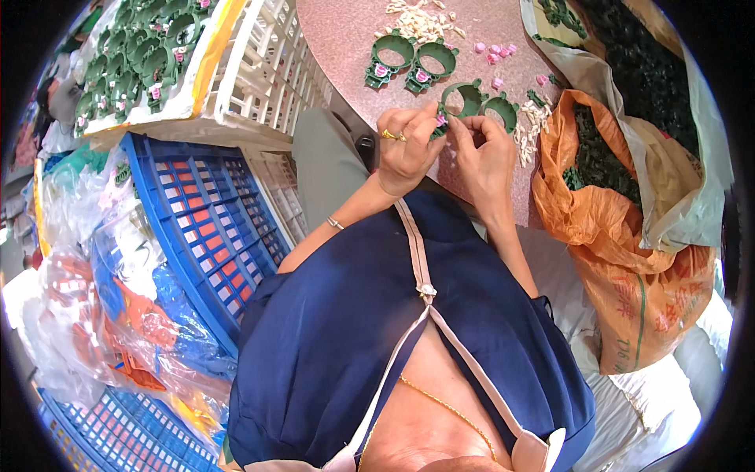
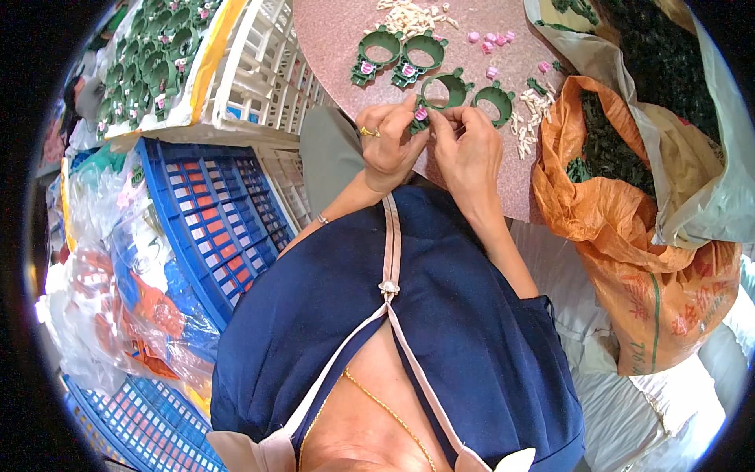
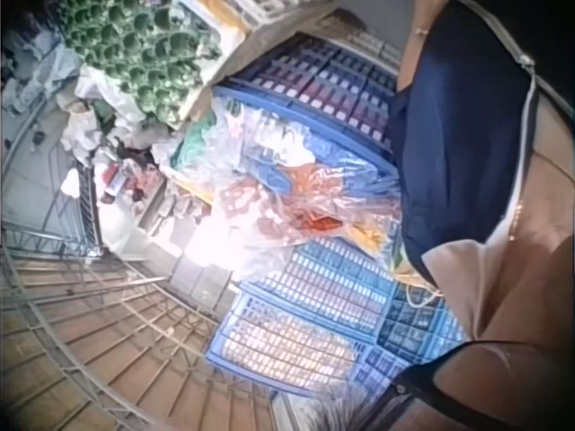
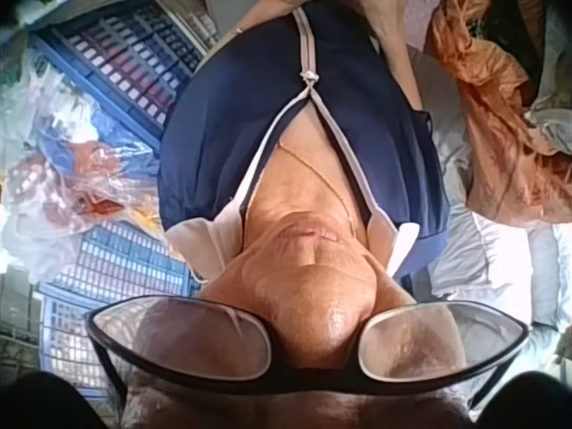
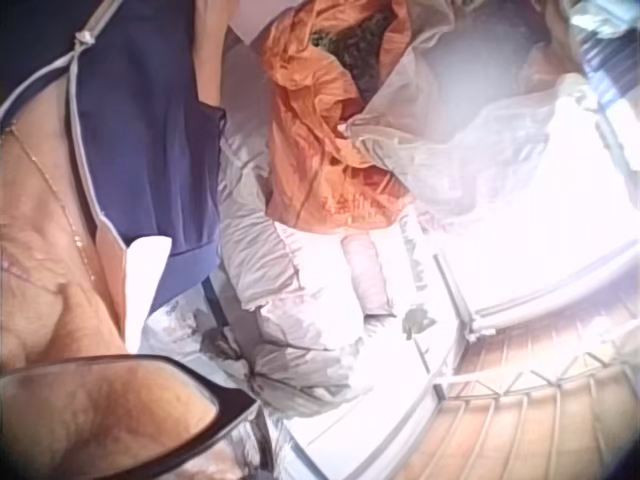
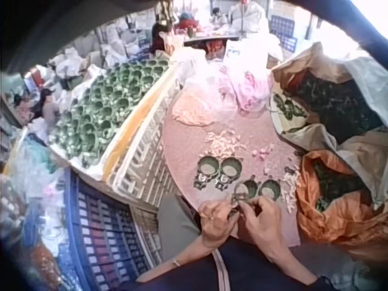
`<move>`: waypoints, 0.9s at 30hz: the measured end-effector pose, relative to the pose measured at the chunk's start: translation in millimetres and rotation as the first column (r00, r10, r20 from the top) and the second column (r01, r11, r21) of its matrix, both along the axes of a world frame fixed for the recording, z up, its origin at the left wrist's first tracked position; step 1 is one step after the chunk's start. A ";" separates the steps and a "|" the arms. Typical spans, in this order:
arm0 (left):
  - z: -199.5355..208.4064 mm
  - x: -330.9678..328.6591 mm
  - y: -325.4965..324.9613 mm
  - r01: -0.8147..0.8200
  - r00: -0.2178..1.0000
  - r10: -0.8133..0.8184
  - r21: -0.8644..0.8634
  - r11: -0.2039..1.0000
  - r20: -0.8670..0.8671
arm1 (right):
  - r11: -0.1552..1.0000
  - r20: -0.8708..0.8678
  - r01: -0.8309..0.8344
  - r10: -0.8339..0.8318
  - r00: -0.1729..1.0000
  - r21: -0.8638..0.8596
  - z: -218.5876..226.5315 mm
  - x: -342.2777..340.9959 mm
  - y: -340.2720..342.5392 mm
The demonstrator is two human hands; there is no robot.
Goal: The recorder is assembling small plastic decorative components by attaching floral pieces to green ring-shaped bases.
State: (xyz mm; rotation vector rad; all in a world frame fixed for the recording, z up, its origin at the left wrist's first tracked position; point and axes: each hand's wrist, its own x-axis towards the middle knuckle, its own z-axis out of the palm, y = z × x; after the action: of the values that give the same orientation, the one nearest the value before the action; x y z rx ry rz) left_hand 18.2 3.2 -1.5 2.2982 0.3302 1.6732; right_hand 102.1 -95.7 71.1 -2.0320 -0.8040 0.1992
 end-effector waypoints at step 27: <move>5.2 1.7 1.1 -0.067 0.997 0.061 -0.130 0.989 -0.053 | 0.974 -0.173 0.139 -0.108 0.979 0.181 3.6 -6.5 -11.6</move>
State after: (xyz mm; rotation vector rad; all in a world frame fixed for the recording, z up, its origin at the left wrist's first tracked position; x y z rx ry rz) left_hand 19.9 4.3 3.7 2.2556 0.5147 1.5761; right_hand 95.6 -107.3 74.7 -1.8491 -0.5698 0.2053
